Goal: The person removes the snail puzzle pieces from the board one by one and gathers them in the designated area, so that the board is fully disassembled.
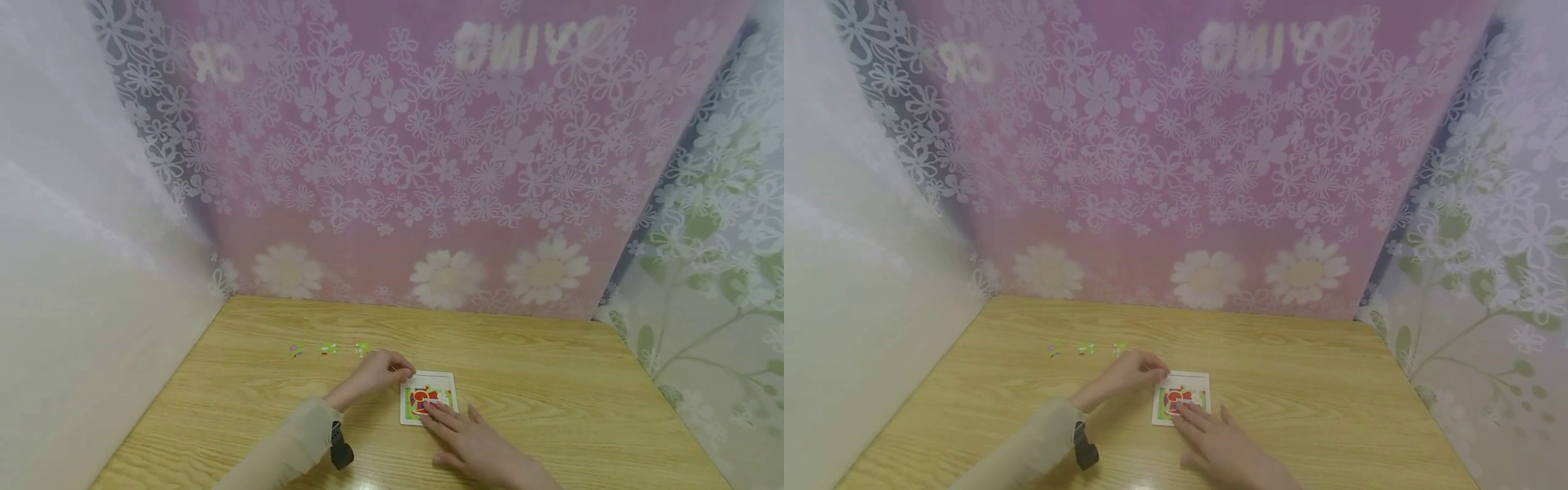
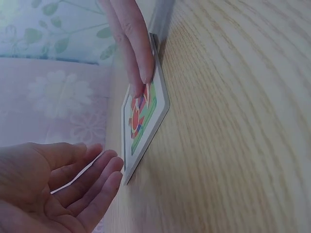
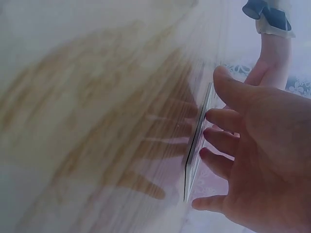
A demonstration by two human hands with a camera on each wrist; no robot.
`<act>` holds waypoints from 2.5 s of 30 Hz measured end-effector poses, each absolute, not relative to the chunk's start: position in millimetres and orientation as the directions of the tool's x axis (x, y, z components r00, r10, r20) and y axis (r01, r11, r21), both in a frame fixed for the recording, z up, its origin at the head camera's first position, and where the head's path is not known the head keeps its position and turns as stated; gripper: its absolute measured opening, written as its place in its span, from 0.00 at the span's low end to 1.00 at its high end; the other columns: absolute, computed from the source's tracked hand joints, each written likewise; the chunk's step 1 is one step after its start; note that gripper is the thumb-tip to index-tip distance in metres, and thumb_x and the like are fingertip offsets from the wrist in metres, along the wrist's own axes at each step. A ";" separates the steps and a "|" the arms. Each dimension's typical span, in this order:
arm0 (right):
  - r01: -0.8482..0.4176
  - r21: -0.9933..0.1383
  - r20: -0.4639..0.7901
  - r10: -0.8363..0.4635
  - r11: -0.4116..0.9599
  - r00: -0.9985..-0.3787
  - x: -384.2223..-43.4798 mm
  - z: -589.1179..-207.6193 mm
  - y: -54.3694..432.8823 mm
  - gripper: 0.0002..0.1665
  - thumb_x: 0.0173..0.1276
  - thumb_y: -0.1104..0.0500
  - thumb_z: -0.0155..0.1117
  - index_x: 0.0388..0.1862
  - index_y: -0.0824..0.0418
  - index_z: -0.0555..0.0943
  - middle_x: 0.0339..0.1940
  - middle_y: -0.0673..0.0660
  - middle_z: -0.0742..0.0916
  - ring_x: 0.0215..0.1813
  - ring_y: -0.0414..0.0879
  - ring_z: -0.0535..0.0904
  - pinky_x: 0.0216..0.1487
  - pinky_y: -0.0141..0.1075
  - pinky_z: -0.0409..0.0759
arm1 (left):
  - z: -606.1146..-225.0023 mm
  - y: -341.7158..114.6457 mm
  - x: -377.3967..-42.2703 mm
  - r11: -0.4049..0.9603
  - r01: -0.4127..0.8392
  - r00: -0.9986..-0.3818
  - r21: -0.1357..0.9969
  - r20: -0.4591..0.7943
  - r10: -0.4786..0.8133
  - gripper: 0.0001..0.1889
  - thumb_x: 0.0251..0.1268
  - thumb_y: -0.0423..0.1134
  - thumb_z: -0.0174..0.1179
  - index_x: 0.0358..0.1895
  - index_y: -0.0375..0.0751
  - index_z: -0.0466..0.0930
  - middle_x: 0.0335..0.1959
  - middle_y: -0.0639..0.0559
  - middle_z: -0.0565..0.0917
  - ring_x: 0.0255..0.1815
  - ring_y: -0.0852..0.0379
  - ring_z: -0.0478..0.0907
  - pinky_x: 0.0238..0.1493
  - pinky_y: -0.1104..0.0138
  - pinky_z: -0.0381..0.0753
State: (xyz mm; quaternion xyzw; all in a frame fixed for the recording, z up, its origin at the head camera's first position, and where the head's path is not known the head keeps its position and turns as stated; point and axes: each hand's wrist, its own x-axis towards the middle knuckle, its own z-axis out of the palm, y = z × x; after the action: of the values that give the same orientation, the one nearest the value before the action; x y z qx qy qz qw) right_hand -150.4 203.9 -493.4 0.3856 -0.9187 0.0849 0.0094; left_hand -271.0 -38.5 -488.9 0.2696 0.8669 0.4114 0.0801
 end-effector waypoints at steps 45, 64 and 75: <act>-0.690 -0.130 0.061 -0.689 0.712 -0.722 -150.9 -491.4 199.8 0.38 0.78 0.36 0.50 0.75 0.60 0.71 0.77 0.59 0.71 0.70 0.60 0.74 0.62 0.68 0.72 | -483.3 -27.0 -268.3 0.604 0.358 -0.845 0.712 -0.028 0.534 0.09 0.73 0.38 0.62 0.37 0.38 0.89 0.25 0.45 0.86 0.19 0.66 0.70 0.22 0.73 0.64; -0.706 -0.172 0.099 -0.701 0.687 -0.706 -152.9 -488.8 198.7 0.36 0.78 0.39 0.53 0.73 0.62 0.74 0.75 0.61 0.73 0.70 0.62 0.74 0.60 0.71 0.71 | -491.4 -21.6 -270.8 0.635 0.381 -0.839 0.672 -0.037 0.542 0.09 0.70 0.42 0.65 0.34 0.45 0.92 0.30 0.57 0.88 0.20 0.65 0.62 0.24 0.72 0.60; -0.684 -0.215 0.061 -0.690 0.697 -0.722 -153.9 -485.9 198.9 0.36 0.77 0.38 0.53 0.72 0.61 0.74 0.75 0.61 0.73 0.69 0.64 0.74 0.60 0.71 0.71 | -492.5 -18.6 -267.0 0.643 0.403 -0.841 0.652 -0.014 0.541 0.06 0.68 0.39 0.67 0.33 0.43 0.90 0.29 0.57 0.87 0.24 0.66 0.67 0.29 0.72 0.66</act>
State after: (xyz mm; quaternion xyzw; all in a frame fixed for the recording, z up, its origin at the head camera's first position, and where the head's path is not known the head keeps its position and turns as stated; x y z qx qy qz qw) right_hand -153.9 198.9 -485.9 0.3728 -0.9211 0.1118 -0.0121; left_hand -267.0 -18.6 -492.5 0.2620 0.9003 0.3317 0.1040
